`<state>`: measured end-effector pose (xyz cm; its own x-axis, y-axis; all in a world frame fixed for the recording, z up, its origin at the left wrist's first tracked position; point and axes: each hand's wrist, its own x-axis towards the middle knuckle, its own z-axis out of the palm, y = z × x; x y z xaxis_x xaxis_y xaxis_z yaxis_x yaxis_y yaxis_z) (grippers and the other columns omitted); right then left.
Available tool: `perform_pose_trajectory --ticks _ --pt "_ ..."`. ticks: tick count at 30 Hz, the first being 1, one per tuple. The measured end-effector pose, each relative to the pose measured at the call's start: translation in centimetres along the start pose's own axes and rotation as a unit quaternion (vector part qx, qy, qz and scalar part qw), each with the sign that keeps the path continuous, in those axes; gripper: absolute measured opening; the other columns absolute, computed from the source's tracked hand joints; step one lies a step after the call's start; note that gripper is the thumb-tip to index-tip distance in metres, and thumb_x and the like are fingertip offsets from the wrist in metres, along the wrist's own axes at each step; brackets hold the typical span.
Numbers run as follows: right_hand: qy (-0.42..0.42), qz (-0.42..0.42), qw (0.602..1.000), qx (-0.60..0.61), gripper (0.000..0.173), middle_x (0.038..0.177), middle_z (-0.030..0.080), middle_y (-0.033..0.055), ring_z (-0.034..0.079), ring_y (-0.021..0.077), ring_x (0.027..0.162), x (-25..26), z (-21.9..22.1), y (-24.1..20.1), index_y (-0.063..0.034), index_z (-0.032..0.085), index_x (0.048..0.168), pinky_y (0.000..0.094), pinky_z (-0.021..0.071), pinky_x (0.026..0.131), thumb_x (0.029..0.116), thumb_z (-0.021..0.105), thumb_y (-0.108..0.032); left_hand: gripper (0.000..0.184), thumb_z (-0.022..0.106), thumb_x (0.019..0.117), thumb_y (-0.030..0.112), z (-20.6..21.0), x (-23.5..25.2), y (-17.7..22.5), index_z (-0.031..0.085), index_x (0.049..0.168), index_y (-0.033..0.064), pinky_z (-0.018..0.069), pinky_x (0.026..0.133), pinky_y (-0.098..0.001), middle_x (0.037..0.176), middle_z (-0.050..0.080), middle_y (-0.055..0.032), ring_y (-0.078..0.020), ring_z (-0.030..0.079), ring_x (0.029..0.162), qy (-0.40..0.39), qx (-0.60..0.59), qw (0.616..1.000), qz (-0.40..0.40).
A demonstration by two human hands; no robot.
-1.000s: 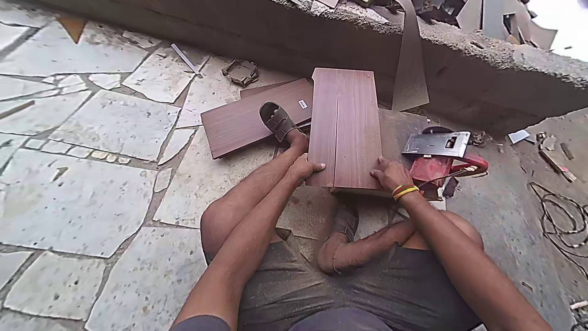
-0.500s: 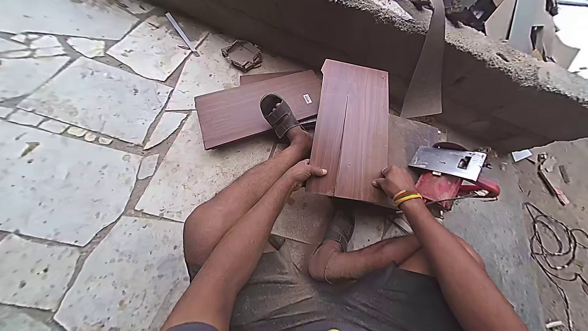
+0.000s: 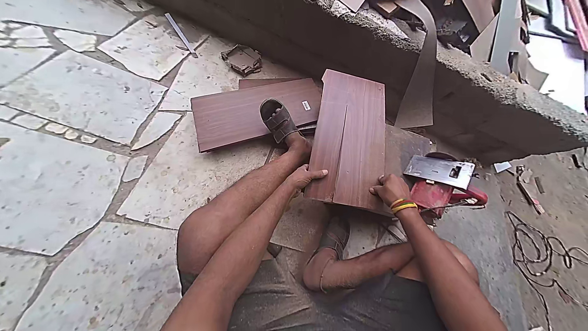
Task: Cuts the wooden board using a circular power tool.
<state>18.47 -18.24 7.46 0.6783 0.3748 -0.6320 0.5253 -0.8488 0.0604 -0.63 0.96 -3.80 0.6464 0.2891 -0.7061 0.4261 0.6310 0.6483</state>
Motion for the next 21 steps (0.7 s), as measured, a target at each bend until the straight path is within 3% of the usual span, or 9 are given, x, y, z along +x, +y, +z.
perform_pose_trajectory --ticks 3,8,17,21 --pt "0.000 0.006 1.000 0.005 0.034 0.109 0.072 0.0178 0.068 0.0352 0.109 0.0 -0.1 -0.1 -0.0057 0.073 0.102 0.0564 0.0518 0.092 0.0919 0.073 -0.038 0.065 0.082 0.0898 0.029 0.0 -0.3 0.5 0.050 0.140 0.0017 0.0630 0.086 -0.0444 0.114 0.072 -0.0189 -0.0285 0.074 0.099 0.003 -0.001 1.000 -0.008" --pt "0.007 0.010 1.000 0.015 0.034 0.109 0.072 0.0176 0.067 0.0356 0.110 0.2 -0.1 0.0 -0.0062 0.074 0.100 0.0575 0.0517 0.093 0.0889 0.076 -0.038 0.049 0.083 0.0869 0.019 0.2 -0.7 1.5 0.063 0.126 -0.0023 0.0638 0.084 -0.0441 0.107 0.075 -0.0188 -0.0283 0.076 0.093 0.028 0.017 0.999 0.006" --pt "0.007 0.014 1.000 0.014 0.035 0.108 0.073 0.0168 0.069 0.0353 0.108 0.4 0.1 0.3 -0.0081 0.075 0.100 0.0579 0.0526 0.091 0.0882 0.075 -0.041 0.057 0.082 0.0895 0.026 0.2 -0.4 0.9 0.057 0.134 0.0008 0.0632 0.085 -0.0459 0.111 0.073 -0.0195 -0.0300 0.075 0.096 0.016 0.012 1.000 -0.005" --pt "0.006 0.020 1.000 0.023 0.036 0.108 0.073 0.0163 0.069 0.0349 0.109 0.3 0.2 0.4 -0.0085 0.075 0.101 0.0574 0.0534 0.092 0.0876 0.075 -0.042 0.054 0.082 0.0898 0.024 0.3 -0.4 0.8 0.059 0.132 -0.0006 0.0633 0.084 -0.0464 0.108 0.074 -0.0201 -0.0306 0.075 0.094 0.022 0.014 1.000 0.003"
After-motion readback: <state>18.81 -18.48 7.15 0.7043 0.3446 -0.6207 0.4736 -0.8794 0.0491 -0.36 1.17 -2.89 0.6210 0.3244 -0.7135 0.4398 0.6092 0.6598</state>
